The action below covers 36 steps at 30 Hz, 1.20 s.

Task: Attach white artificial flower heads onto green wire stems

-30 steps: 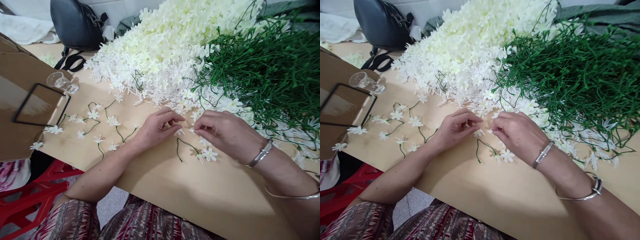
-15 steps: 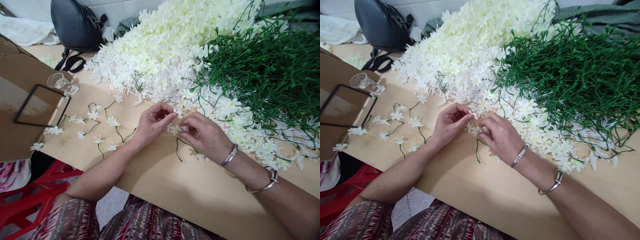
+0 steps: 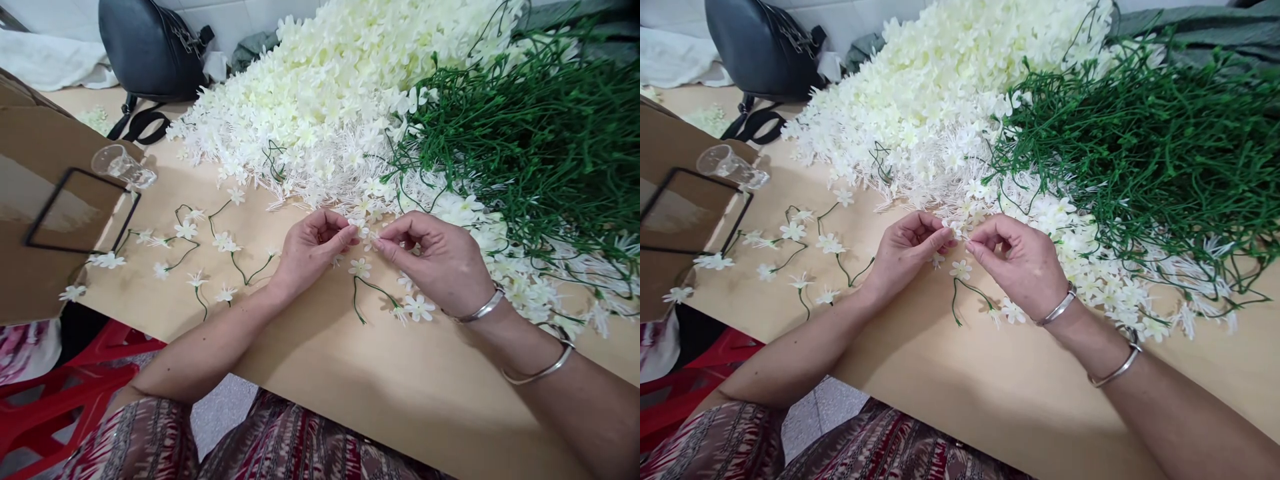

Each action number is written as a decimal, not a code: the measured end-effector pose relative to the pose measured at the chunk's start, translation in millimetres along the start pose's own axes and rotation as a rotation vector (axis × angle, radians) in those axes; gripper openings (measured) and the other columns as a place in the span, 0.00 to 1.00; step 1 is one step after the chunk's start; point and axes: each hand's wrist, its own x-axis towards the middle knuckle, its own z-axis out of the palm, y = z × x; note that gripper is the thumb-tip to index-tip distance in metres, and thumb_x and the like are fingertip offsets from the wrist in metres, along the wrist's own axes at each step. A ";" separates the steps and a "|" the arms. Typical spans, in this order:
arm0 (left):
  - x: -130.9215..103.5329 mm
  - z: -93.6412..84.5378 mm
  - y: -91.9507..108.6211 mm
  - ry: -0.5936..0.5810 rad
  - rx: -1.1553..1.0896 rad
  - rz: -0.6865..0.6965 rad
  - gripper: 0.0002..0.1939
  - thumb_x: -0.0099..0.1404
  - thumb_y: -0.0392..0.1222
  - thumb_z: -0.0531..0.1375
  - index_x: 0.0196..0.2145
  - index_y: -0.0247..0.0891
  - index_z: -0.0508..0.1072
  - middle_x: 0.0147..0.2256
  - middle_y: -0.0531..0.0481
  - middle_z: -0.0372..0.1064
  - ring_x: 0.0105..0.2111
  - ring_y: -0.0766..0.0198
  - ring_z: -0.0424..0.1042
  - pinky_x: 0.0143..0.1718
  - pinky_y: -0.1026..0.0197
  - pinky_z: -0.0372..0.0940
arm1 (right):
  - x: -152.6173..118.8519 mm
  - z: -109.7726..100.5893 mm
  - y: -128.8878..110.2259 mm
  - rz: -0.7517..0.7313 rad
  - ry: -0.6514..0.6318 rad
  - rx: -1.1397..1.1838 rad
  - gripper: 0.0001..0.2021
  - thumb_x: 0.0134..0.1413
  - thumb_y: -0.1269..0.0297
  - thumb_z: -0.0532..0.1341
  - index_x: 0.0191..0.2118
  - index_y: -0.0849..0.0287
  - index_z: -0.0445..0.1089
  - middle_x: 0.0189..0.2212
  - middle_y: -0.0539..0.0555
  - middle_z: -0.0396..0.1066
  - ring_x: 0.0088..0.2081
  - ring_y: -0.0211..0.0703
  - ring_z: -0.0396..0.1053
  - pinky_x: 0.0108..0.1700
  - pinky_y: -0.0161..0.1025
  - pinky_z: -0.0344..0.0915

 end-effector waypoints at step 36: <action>-8.5 7.9 4.9 -0.126 -0.192 -0.103 0.25 0.61 0.62 0.78 0.37 0.38 0.78 0.34 0.51 0.82 0.37 0.63 0.83 0.44 0.59 0.78 | -9.4 6.4 -3.0 -0.476 0.241 -0.430 0.10 0.73 0.67 0.64 0.42 0.46 0.83 0.44 0.56 0.83 0.44 0.55 0.79 0.49 0.55 0.70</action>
